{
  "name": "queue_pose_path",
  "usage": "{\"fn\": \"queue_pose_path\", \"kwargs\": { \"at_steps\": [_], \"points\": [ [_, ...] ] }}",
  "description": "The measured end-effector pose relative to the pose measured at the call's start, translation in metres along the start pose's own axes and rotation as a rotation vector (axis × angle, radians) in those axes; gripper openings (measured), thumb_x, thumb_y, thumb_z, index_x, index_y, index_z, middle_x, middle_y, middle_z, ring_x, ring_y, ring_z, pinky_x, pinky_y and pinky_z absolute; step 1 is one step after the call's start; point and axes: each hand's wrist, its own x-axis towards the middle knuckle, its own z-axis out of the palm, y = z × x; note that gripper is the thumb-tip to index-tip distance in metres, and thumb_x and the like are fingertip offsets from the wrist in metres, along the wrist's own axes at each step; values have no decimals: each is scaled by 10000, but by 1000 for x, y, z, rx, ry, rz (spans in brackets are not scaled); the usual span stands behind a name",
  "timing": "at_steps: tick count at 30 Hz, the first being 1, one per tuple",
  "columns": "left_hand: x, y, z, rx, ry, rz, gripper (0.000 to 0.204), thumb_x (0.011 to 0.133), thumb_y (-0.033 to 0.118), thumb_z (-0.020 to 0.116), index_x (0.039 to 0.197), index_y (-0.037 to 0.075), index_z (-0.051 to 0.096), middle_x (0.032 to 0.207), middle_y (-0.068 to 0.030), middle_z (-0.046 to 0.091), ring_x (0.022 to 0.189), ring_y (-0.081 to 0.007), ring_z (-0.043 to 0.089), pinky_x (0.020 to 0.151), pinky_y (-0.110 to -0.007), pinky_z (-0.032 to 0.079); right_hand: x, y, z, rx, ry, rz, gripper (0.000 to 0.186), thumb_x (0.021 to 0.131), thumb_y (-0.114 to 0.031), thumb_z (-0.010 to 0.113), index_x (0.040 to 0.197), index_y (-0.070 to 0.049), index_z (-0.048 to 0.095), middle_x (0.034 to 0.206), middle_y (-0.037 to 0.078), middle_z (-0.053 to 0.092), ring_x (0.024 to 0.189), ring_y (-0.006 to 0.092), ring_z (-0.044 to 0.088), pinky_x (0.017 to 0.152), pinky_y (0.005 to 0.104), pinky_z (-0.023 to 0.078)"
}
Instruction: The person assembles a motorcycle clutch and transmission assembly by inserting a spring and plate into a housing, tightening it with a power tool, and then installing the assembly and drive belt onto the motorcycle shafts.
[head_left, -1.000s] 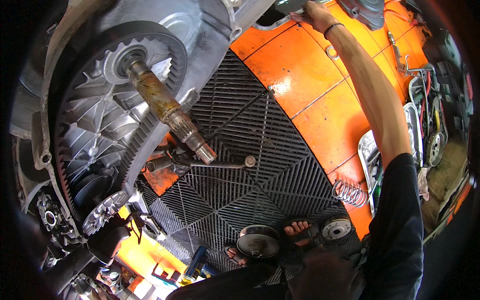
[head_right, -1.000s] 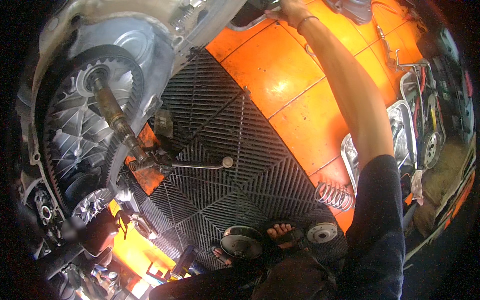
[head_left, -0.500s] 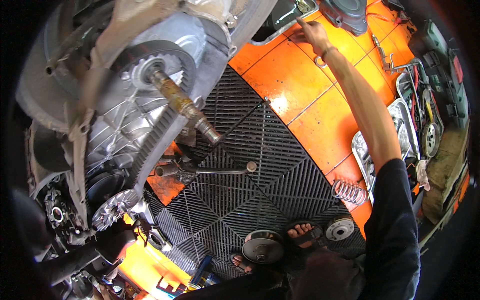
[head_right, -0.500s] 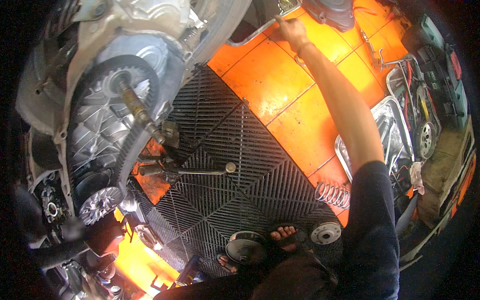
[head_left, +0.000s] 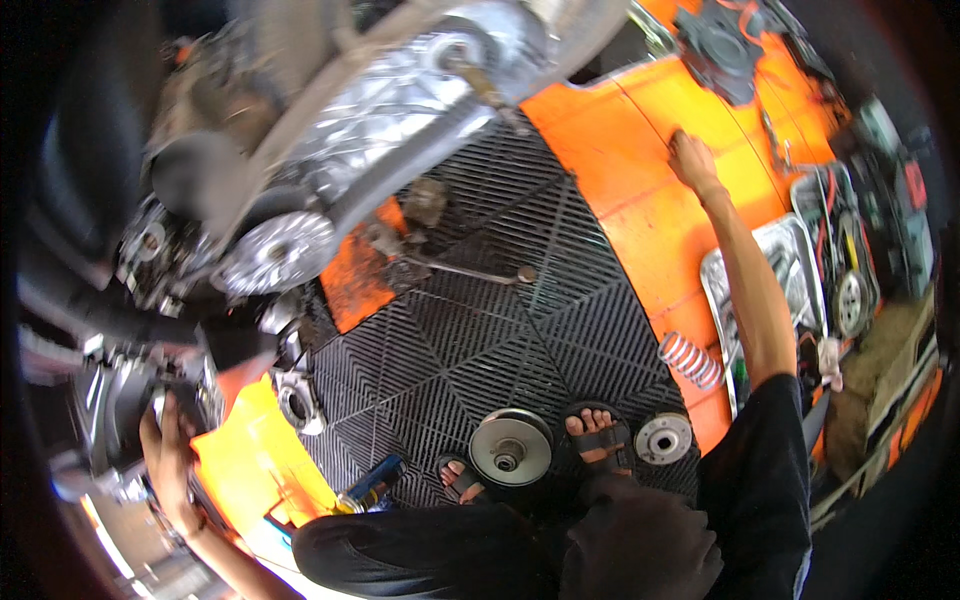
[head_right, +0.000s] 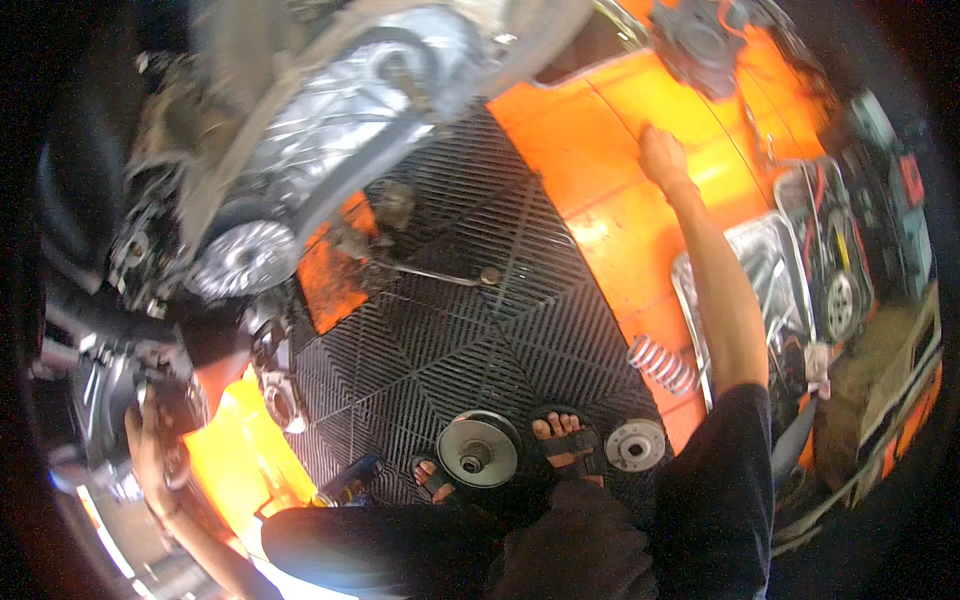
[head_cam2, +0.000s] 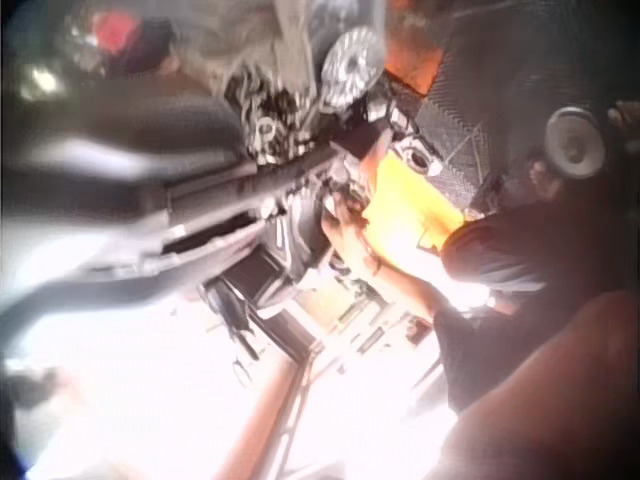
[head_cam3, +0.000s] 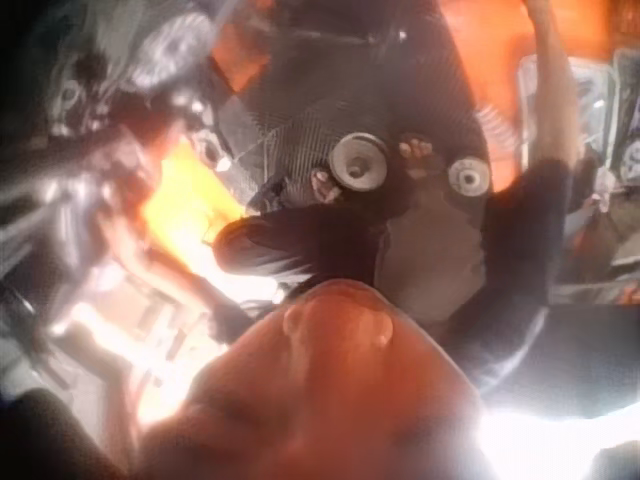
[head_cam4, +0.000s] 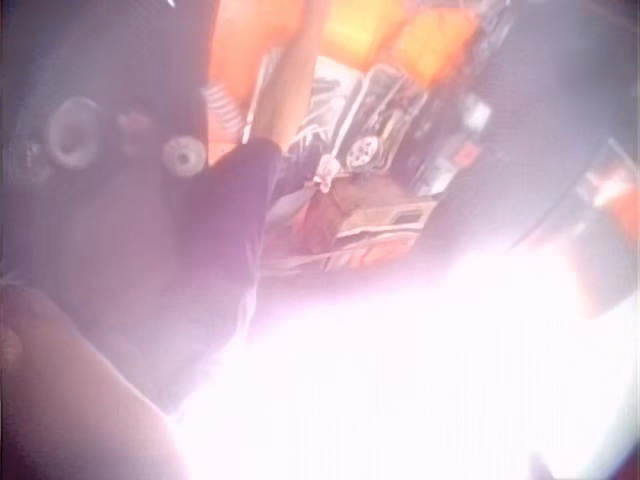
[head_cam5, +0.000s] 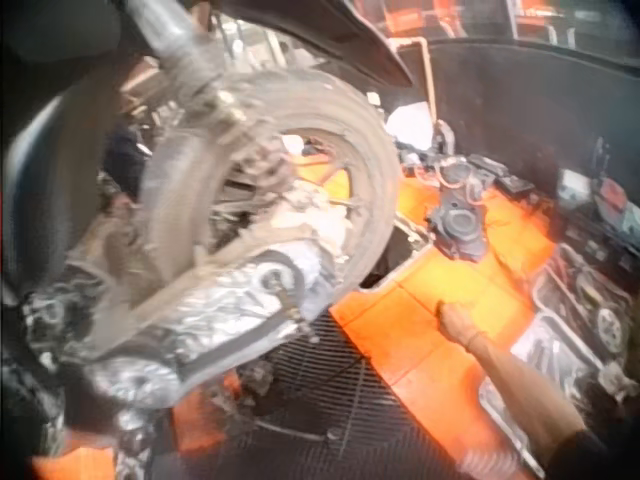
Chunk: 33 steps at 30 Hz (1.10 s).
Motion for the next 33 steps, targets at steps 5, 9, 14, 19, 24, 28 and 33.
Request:
{"fn": "queue_pose_path", "kwargs": {
  "at_steps": [5,9,14,19,24,28,33],
  "points": [
    [-12,14,-16,-3,-40,82,520,916,369,664,1194,-67,607,845,-82,631,651,-125,558,526,-255,414,-103,-45,3,65,120,-318,129,884,-139,588,792,-52,609,762,174,612,684,354,610,619,477,502],
    [-2,23,-4,-24,-123,230,642,863,535,640,963,-99,639,794,-203,633,597,-251,607,586,-400,485,-199,-6,-5,-338,226,-413,178,894,-95,540,1023,-9,627,932,193,640,917,368,607,856,496,470],
    [-5,-9,-14,91,-130,305,644,876,491,645,1014,-137,625,729,-229,649,699,-355,658,693,-470,499,-262,-72,-25,-301,-104,-426,252,795,-147,674,1014,-30,629,951,201,663,969,374,612,922,497,459],
    [-18,2,-9,76,-55,323,655,864,471,661,1018,-162,596,706,-308,633,796,-437,683,772,-493,531,-259,-127,-95,40,-245,-541,287,860,-248,653,1048,-32,672,848,189,694,831,369,665,732,445,534],
    [-26,-3,-14,128,38,463,704,880,454,646,1072,-210,511,741,-296,646,698,-450,676,632,-492,556,-230,-150,-122,314,-643,-577,404,860,-262,686,1204,-56,634,863,171,712,793,356,679,727,444,540],
    [-18,20,-5,-27,-72,384,673,903,423,621,1136,-193,482,771,-276,649,633,-409,675,561,-477,550,-170,-104,-177,-140,-498,-623,454,844,-377,715,1173,-75,636,857,175,710,802,358,681,736,452,545],
    [-11,12,-14,-200,-178,179,592,914,385,607,1215,-112,495,843,-258,658,676,-417,680,616,-486,559,-150,-180,-266,-26,-537,-593,462,842,-411,719,1174,-101,634,895,183,714,832,348,692,751,459,548]
  ]
}}
